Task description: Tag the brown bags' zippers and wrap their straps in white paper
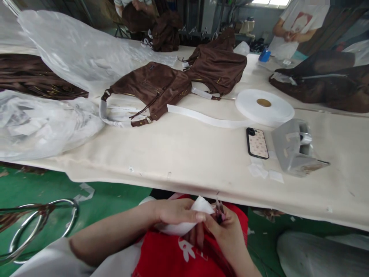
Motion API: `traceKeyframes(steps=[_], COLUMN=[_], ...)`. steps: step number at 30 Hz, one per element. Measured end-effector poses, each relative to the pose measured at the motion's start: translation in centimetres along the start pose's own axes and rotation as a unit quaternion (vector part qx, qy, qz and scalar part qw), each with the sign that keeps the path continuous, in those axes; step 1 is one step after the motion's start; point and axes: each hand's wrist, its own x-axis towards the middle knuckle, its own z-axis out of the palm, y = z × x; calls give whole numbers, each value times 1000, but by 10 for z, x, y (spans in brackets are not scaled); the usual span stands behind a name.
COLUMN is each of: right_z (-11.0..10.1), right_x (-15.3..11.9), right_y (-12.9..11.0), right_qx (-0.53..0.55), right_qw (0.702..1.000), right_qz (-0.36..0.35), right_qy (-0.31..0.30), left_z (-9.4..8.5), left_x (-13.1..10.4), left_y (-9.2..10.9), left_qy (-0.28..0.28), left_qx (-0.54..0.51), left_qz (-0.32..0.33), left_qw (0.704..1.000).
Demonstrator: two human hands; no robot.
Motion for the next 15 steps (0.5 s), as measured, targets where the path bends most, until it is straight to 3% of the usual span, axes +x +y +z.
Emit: traceKeyframes(steps=[5,10,12,15], right_z=[2,4,4,1], right_x=[4,4,4,4], right_y=[2,6,5,-1], right_qx=[26,115,116,76], right_qw=[1000,990,992,997], right_qz=[15,64,48,18], right_qy=[-7,-53,-22,26], left_z=[-4,-2,0,3], left_x=[2,0,-2,-4], left_y=[1,9,15,18], left_qy=[-19,-58,4,162], left_qx=[37,14,74,201], left_qz=[-6,-9,12,63], left_qw=[999,998,997,964])
